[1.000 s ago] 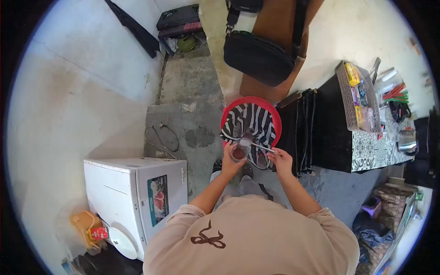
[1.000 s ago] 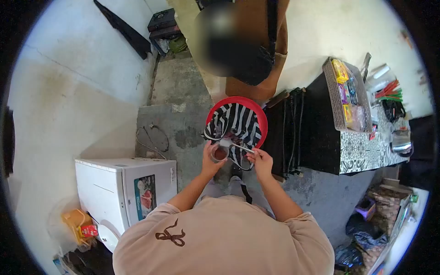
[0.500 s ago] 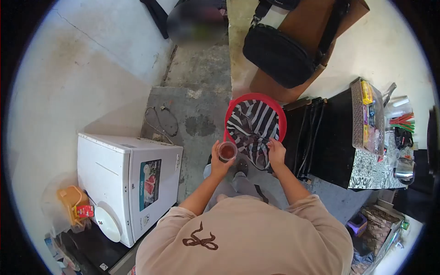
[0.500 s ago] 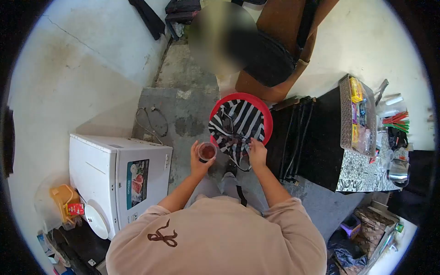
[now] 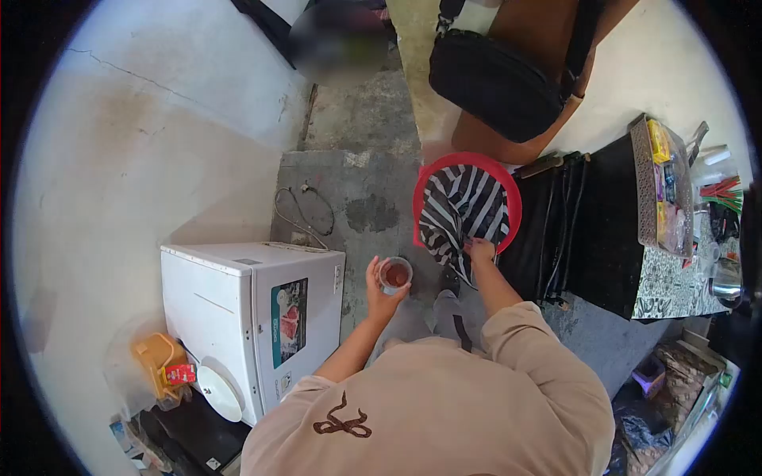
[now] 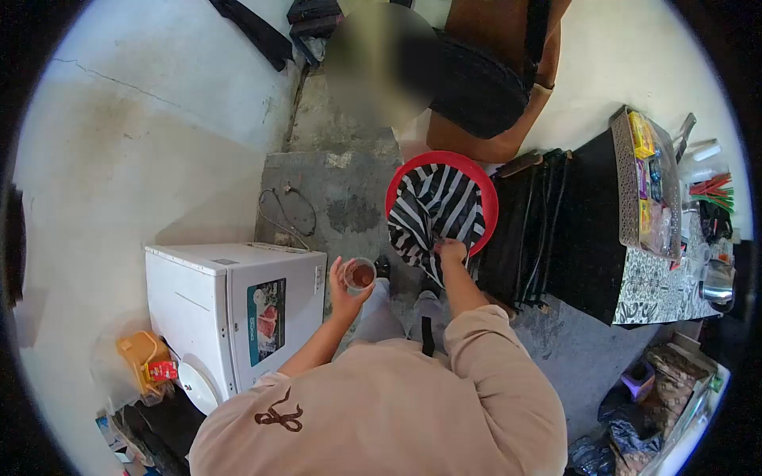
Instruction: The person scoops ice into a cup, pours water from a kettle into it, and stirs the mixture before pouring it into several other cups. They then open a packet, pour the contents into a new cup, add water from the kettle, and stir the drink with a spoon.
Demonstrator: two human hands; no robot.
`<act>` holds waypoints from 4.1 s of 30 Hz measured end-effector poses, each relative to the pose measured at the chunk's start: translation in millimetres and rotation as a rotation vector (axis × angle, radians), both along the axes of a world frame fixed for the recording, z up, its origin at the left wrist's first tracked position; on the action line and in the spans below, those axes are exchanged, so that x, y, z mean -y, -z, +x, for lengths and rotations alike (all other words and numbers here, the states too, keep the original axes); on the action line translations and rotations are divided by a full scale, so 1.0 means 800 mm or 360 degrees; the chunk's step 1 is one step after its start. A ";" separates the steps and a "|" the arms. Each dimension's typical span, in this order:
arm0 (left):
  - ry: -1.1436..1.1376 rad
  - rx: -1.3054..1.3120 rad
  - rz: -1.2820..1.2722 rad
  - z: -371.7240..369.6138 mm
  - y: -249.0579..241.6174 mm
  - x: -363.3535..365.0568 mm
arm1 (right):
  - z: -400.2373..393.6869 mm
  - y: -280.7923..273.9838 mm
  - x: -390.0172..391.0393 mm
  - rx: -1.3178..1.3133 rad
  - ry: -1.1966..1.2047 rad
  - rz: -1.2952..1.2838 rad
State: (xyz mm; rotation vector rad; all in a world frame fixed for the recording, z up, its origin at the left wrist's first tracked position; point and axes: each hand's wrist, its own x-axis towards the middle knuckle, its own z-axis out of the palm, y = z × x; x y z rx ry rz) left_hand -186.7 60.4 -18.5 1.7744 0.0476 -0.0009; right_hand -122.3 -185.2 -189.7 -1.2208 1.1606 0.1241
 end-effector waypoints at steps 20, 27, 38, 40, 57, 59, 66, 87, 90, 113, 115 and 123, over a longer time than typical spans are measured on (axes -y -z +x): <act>0.0961 0.0089 0.0210 0.023 0.017 0.020 | -0.100 -0.064 0.018 0.0391 0.0219 -0.0019; 0.1253 -0.0016 0.0222 0.028 0.019 0.043 | -0.164 -0.128 0.027 0.0374 0.0196 -0.0190; 0.1222 0.0130 -0.0217 0.043 0.024 0.078 | -0.197 -0.271 -0.006 0.0605 -0.0096 -0.0752; 0.1276 0.0198 -0.0221 0.052 0.009 0.084 | -0.199 -0.293 -0.014 0.0823 -0.0681 -0.1472; 0.0938 0.0767 0.0134 0.071 -0.084 0.011 | -0.079 -0.243 0.013 0.0632 -0.1129 -0.1565; 0.0850 0.0766 0.0202 0.064 -0.088 -0.006 | -0.081 -0.226 0.006 0.0035 -0.1513 -0.1457; 0.0492 0.0243 -0.0019 0.024 -0.087 -0.051 | -0.041 -0.142 0.014 -0.0311 -0.2071 -0.1654; 0.0034 0.0256 0.0030 0.000 -0.095 -0.109 | 0.012 -0.199 0.034 0.1340 -0.0682 -0.1694; 0.0135 0.0236 0.0039 0.011 -0.096 -0.104 | 0.023 -0.152 0.001 0.0751 -0.0562 -0.1804; 0.0777 0.0381 0.0105 0.072 -0.093 -0.034 | 0.049 -0.302 -0.048 0.1076 -0.0978 -0.0298; 0.0843 0.0473 0.0205 0.077 -0.100 -0.021 | 0.010 -0.321 -0.053 0.1156 -0.0515 0.0361; 0.1138 0.0294 -0.0104 0.076 -0.095 0.021 | -0.071 -0.328 -0.070 0.1517 -0.1022 -0.0904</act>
